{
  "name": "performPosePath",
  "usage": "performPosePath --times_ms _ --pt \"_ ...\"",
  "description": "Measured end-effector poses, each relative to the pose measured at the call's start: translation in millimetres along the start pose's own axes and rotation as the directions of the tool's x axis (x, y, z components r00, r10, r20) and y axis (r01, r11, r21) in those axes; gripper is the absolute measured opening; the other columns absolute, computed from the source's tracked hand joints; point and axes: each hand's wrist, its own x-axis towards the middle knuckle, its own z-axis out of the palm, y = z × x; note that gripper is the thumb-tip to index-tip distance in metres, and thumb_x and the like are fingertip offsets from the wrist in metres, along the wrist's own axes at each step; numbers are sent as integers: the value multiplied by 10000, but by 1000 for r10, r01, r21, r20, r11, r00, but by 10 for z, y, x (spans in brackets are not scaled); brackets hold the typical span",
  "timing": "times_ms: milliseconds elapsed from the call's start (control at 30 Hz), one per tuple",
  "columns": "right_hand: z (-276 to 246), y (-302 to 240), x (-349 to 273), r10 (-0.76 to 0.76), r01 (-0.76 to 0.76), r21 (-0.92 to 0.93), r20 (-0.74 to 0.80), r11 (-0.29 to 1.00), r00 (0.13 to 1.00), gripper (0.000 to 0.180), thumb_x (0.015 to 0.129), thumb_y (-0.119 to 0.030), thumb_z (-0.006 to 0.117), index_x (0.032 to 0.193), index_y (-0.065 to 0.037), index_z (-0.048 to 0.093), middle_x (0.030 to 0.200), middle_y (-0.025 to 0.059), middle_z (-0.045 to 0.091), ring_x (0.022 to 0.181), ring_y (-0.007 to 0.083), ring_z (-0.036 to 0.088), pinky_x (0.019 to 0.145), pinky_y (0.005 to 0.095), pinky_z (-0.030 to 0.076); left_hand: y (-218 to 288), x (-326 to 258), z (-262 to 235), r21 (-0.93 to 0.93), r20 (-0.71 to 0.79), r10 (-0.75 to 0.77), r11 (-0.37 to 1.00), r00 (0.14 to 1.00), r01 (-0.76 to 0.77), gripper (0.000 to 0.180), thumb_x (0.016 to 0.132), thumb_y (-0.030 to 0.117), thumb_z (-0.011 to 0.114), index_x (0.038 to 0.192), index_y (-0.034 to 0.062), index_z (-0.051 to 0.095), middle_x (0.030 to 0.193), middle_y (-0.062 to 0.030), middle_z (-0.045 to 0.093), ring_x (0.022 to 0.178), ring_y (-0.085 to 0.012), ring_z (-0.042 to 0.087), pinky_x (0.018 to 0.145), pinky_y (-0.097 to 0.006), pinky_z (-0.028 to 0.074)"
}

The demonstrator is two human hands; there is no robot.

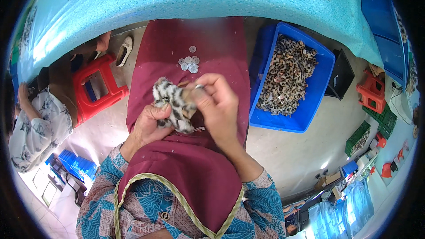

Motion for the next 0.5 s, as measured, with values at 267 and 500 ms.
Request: performPosePath --times_ms 267,500 --pt "-6 172 48 -10 50 -388 105 920 994 119 873 8 487 989 5 459 816 108 611 715 129 610 612 249 484 2 93 47 315 -132 177 940 975 -128 257 779 37 657 1024 -11 595 925 -96 656 807 -165 636 697 -292 532" --pt "-1 313 -66 -221 208 -476 28 855 975 185 800 105 482 956 4 480 803 113 592 735 151 623 629 270 487 -39 155 115 499 -207 404 827 891 -259 230 727 -4 695 942 -5 613 836 -69 662 692 -117 626 633 -242 524"
